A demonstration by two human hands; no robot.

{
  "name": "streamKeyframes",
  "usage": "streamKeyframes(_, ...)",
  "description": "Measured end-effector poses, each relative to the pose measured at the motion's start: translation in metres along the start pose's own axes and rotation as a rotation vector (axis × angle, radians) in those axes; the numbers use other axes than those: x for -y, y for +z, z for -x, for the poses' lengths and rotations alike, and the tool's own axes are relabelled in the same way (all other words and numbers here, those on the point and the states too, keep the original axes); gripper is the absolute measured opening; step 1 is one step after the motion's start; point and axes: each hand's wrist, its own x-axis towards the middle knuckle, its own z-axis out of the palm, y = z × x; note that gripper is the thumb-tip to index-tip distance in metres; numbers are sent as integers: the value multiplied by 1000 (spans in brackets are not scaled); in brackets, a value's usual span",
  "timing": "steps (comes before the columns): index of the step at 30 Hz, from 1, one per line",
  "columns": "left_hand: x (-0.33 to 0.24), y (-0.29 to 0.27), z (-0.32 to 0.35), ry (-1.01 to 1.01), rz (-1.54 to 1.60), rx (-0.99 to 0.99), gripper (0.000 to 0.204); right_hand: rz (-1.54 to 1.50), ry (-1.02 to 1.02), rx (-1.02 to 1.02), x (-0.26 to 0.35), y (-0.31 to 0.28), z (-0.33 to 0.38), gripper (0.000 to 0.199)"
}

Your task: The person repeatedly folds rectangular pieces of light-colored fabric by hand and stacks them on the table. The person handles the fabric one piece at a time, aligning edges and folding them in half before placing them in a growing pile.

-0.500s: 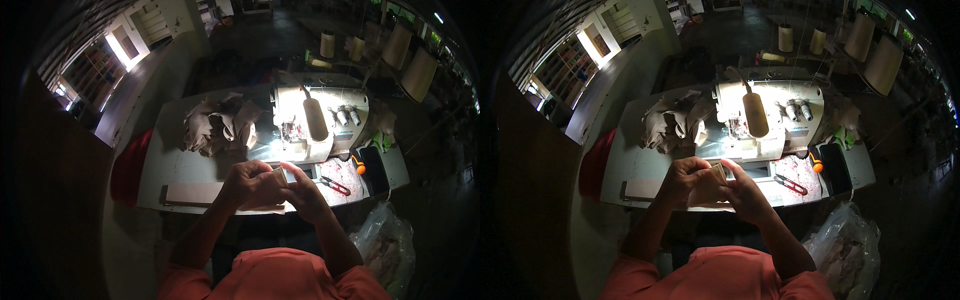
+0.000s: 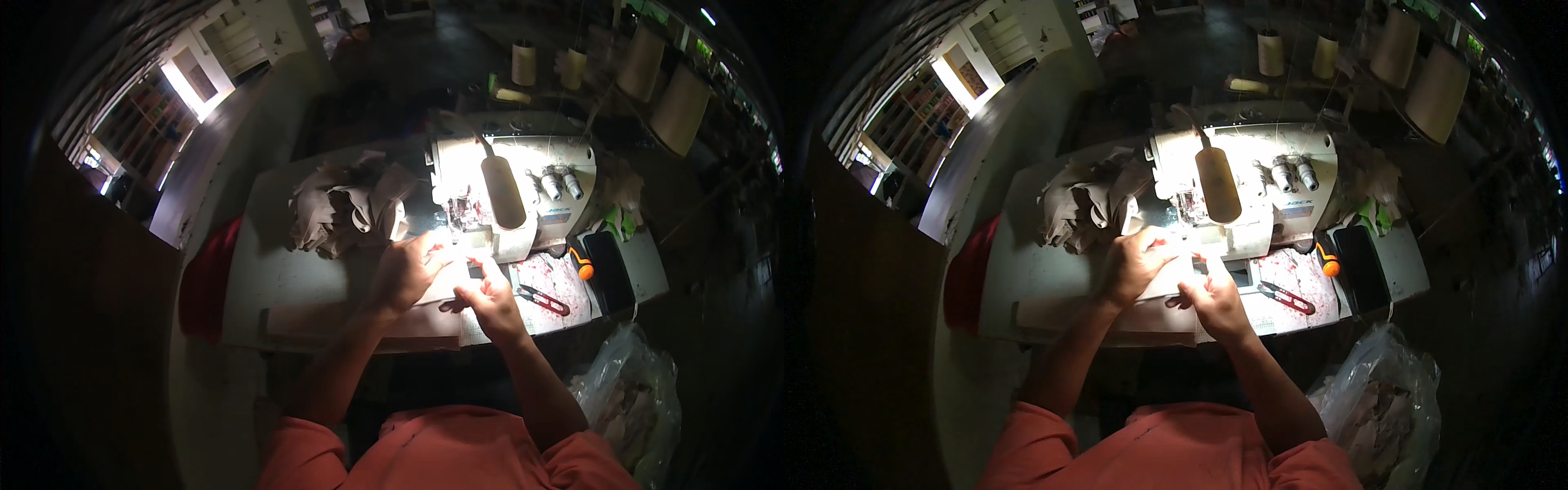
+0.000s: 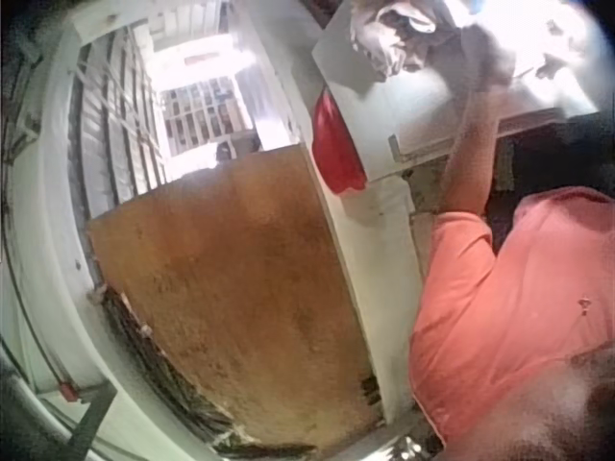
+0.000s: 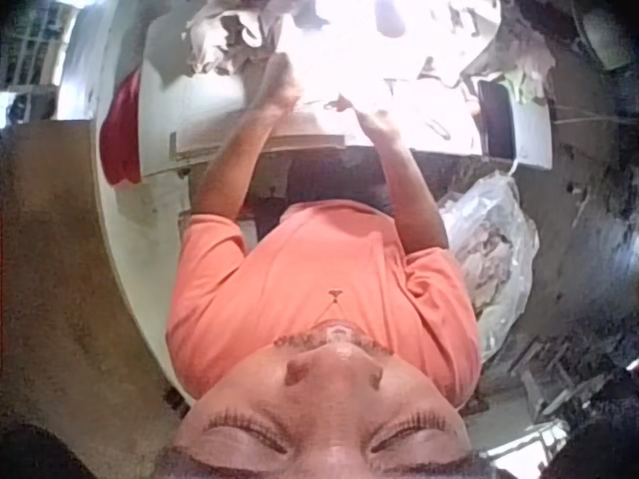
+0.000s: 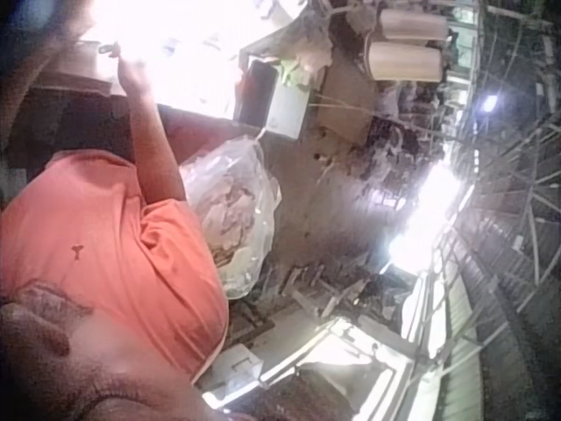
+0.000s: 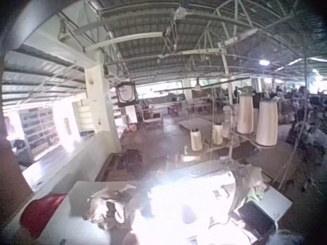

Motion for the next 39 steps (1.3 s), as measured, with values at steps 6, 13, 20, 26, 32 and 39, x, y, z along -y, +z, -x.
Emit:
streamKeyframes(6,14,4,2,314,-345,137,15,-41,-76,-131,-32,-2,3,28)
streamKeyframes(13,22,5,-21,173,-210,139,12,16,-49,-170,-25,-5,-12,18)
streamKeyframes(20,26,13,-13,429,-364,-142,12,68,-54,-181,-21,-5,-20,19)
streamKeyframes(26,43,12,-23,322,-176,10,18,55,-7,-162,-22,-6,-21,19)
streamKeyframes(32,69,1,-68,296,-484,179,23,-13,26,-186,-19,-12,9,18)
streamKeyframes(39,167,-38,-99,315,-721,-31,39,-72,-478,117,93,38,41,28)
